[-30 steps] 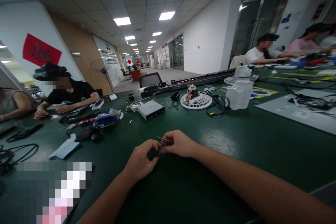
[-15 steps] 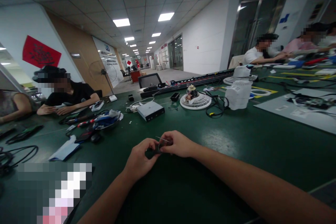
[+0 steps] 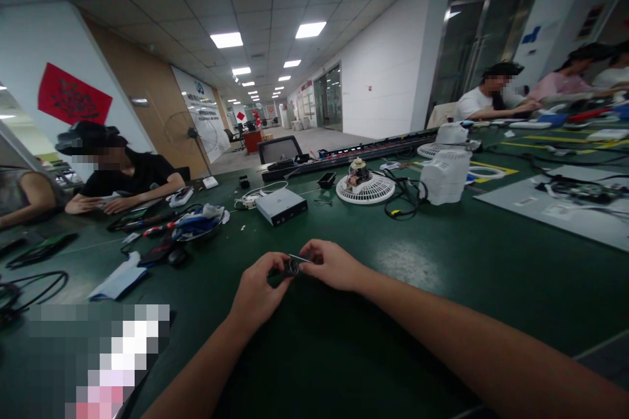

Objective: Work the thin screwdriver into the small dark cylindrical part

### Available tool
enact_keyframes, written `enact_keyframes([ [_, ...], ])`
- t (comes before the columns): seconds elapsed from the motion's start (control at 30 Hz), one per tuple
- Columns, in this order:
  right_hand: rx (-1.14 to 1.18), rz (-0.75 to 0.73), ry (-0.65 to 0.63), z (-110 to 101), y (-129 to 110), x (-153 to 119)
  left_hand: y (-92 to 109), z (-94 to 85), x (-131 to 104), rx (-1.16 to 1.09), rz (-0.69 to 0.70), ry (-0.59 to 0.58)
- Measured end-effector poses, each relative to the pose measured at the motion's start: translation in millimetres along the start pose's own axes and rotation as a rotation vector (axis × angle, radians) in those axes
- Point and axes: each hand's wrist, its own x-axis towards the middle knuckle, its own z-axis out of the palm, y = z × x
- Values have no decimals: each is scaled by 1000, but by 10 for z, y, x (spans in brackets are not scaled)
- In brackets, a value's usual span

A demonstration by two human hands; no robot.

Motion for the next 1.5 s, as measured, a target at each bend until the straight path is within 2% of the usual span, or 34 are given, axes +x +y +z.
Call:
enact_keyframes([
  [0.07,-208,-83,70,-77,-6,-17,-32,-13,17,32,-62,27],
  [0.17,-368,-206,19,-180,-17,-34,-84,-35,26,71,-136,50],
  [0.27,-486,-312,-18,-223,-29,-37,-117,-37,18,52,-147,28],
  [0.37,-596,-342,-29,-227,-46,-44,-117,-20,7,-15,-109,-42],
  [0.47,-664,-348,-17,-232,-65,-60,-100,-8,4,-36,-115,-54],
  [0.63,-586,-377,-74,-238,-73,-75,-79,-23,5,-34,-101,-42],
  [0.77,-657,-296,-16,-225,-68,-72,-82,-25,5,-29,-101,-60],
  [0.93,-568,-343,-96,-209,-34,-71,-90,-13,0,-55,-106,-94],
  [1.07,-565,-291,-14,-206,6,-57,-74,-20,-3,-71,-101,-98],
  [1.23,-462,-298,-119,-197,8,-47,-73,-15,-5,-65,-115,-105],
  [1.4,-570,-229,4,-183,-34,-56,-94,15,-17,-134,-142,-100],
  [1.5,-566,-265,-74,-188,-61,-78,-79,19,-19,-126,-167,-85],
])
